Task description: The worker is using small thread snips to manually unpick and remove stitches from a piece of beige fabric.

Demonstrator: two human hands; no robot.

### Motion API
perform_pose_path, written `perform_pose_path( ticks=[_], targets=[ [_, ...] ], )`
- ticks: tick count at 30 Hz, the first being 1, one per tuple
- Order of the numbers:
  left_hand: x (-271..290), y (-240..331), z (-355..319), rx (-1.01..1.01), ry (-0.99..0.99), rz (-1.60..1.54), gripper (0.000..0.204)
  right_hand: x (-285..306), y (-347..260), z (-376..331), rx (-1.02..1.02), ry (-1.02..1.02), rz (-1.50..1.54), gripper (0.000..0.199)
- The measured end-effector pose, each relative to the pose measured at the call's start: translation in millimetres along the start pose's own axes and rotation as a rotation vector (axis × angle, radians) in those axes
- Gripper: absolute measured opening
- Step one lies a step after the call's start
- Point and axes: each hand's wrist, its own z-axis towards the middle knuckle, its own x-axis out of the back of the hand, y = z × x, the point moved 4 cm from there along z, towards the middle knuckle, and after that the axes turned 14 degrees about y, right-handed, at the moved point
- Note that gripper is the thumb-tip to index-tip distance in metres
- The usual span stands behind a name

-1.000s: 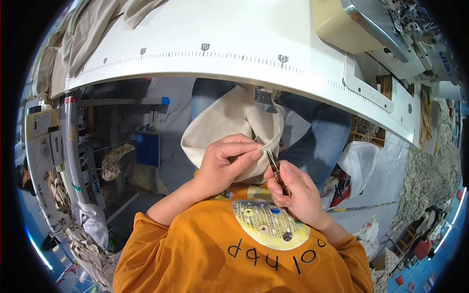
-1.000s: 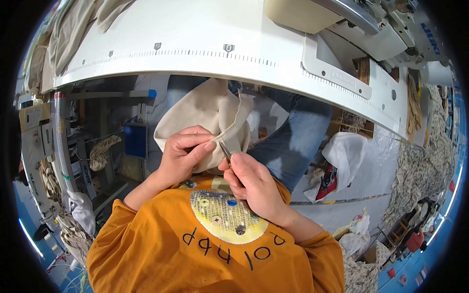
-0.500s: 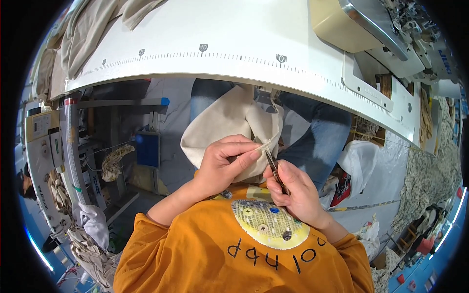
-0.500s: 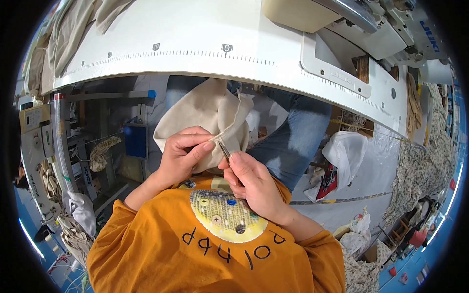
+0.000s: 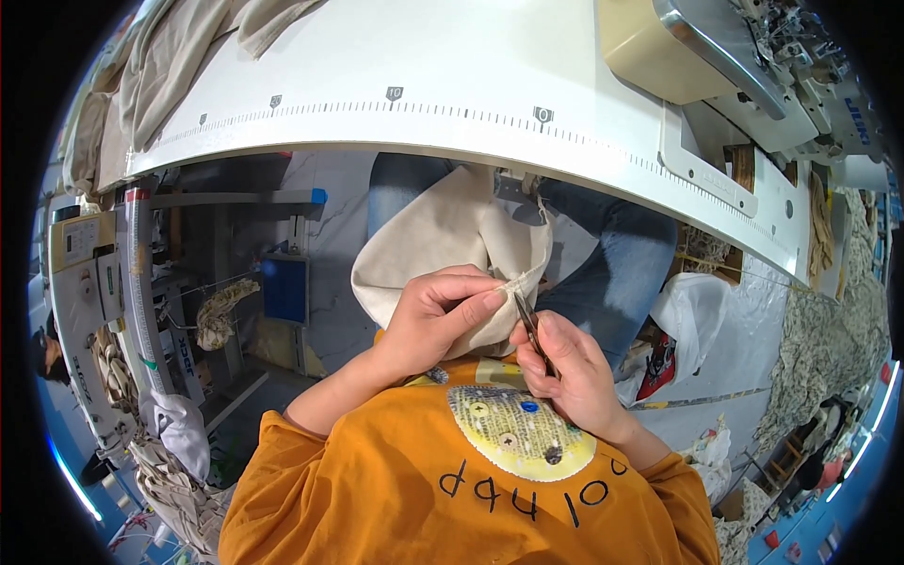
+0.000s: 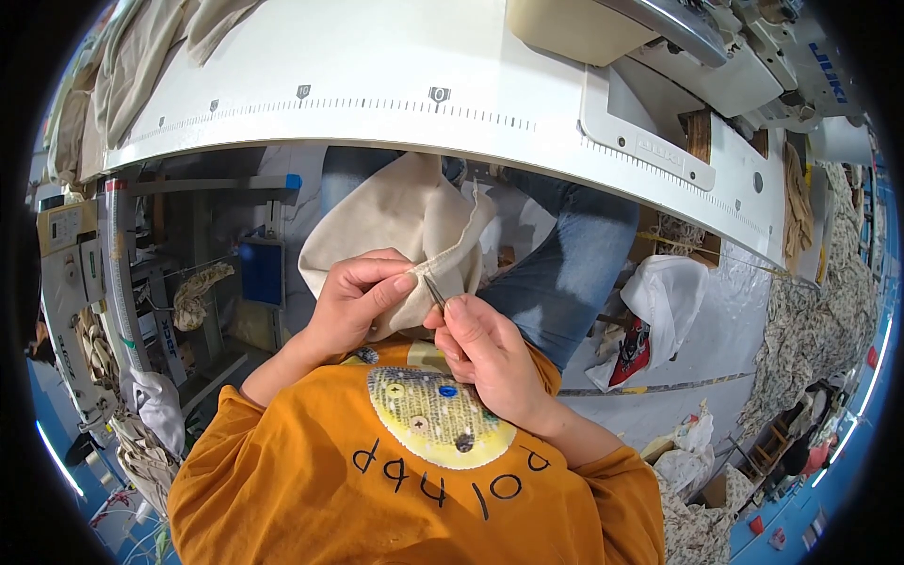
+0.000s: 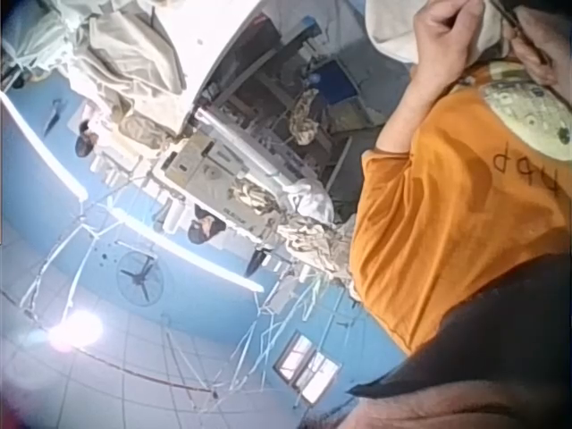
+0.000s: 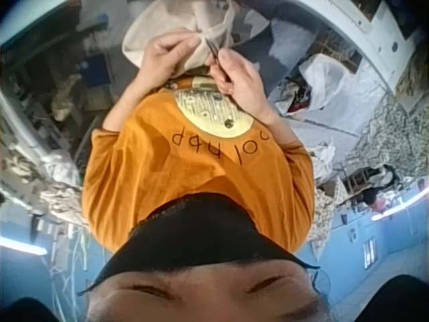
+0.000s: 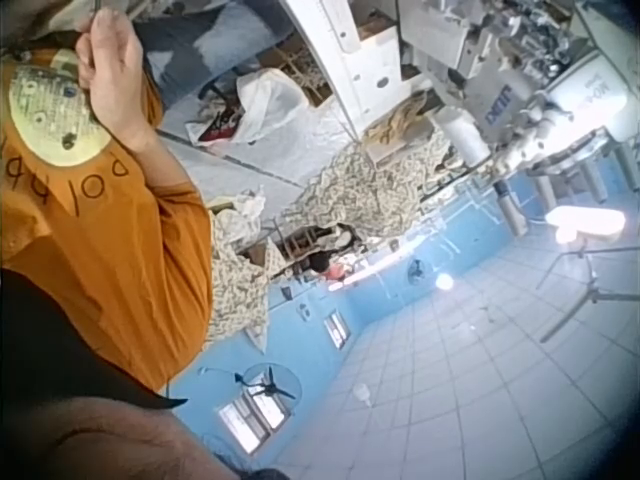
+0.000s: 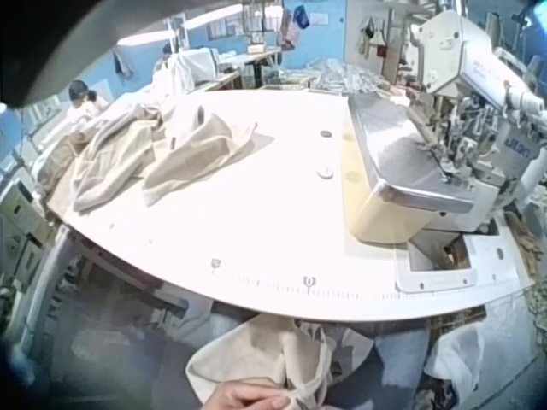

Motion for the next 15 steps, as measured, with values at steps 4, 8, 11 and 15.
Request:
perform_pose_path(
  ticks=[4, 8, 11, 15],
  targets=[
    [-0.3, 1.7, 0.1, -0.009, 0.003, -0.006, 0.017, 0.0, 0.1, -0.4, -0.005, 0.000, 0.006, 0.032],
    [0.4, 0.3, 0.1, -0.013, -0.001, 0.008, 0.016, 0.0, -0.1, -0.6, 0.001, -0.010, 0.013, 0.032],
    [-0.9, 2.3, 0.5, -0.020, 0.001, 0.005, 0.016, 0.1, -0.3, -0.8, -0.003, -0.001, 0.012, 0.032],
    [0.2, 0.9, 0.0, -0.025, 0.014, 0.015, 0.016, 0.7, 0.7, 0.7, -0.013, 0.000, 0.019, 0.031]
  ],
)
